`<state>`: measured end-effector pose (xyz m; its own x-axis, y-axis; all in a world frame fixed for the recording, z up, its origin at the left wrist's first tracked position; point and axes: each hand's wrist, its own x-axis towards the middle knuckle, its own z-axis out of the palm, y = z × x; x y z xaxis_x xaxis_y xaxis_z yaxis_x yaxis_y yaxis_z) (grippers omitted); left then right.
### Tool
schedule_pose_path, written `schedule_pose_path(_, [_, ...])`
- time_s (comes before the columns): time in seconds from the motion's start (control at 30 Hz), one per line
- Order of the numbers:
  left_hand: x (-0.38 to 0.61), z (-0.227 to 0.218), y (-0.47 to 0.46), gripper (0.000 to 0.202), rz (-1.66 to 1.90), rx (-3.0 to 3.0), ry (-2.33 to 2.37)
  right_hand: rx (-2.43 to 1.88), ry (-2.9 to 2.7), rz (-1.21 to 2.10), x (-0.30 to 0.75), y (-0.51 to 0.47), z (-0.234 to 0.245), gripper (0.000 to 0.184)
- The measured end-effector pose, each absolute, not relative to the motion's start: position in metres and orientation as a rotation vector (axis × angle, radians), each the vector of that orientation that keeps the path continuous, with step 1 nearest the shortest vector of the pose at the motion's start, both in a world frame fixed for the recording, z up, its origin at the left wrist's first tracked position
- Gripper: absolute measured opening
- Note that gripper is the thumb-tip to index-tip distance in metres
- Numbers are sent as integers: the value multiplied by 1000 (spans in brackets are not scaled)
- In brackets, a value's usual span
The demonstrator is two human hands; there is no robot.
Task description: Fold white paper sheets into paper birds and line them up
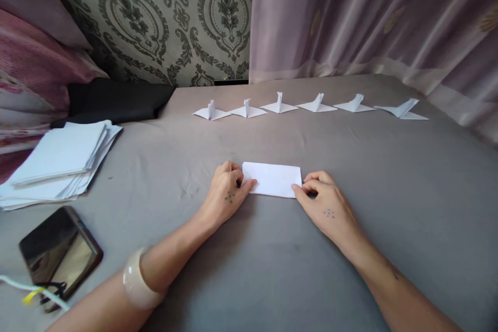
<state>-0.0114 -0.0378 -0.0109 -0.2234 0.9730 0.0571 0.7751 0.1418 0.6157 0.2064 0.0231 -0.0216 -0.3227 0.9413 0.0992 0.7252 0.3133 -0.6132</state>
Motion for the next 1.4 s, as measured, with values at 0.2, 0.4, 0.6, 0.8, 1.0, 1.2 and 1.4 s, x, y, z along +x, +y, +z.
schedule_pose_path(0.2, [-13, -16, -38, 33, 781, 1725, 2074, -1508, -2151, 644, 206, 24, -21, 28])
schedule_pose_path(0.4, [-12, -17, -36, 36, 761, 1735, 2107, -1537, -2155, 627, 206, 24, -22, 28])
schedule_pose_path(0.6, [-13, -19, -36, 36, 725, 1789, 2118, -1578, -2168, 617, 205, 25, -22, 31])
schedule_pose_path(0.8, [-17, -32, -37, 37, 764, 1904, 2113, -1609, -2186, 594, 203, 23, -20, 35])
schedule_pose_path(1.0, [-16, -30, -37, 37, 709, 1895, 2132, -1582, -2200, 572, 202, 23, -19, 37])
schedule_pose_path(1.2, [-15, -27, -38, 37, 719, 1889, 2134, -1586, -2209, 550, 202, 24, -19, 38])
schedule_pose_path(1.4, [-13, -22, -39, 33, 594, 2004, 2134, -1536, -2224, 517, 204, 27, -24, 37])
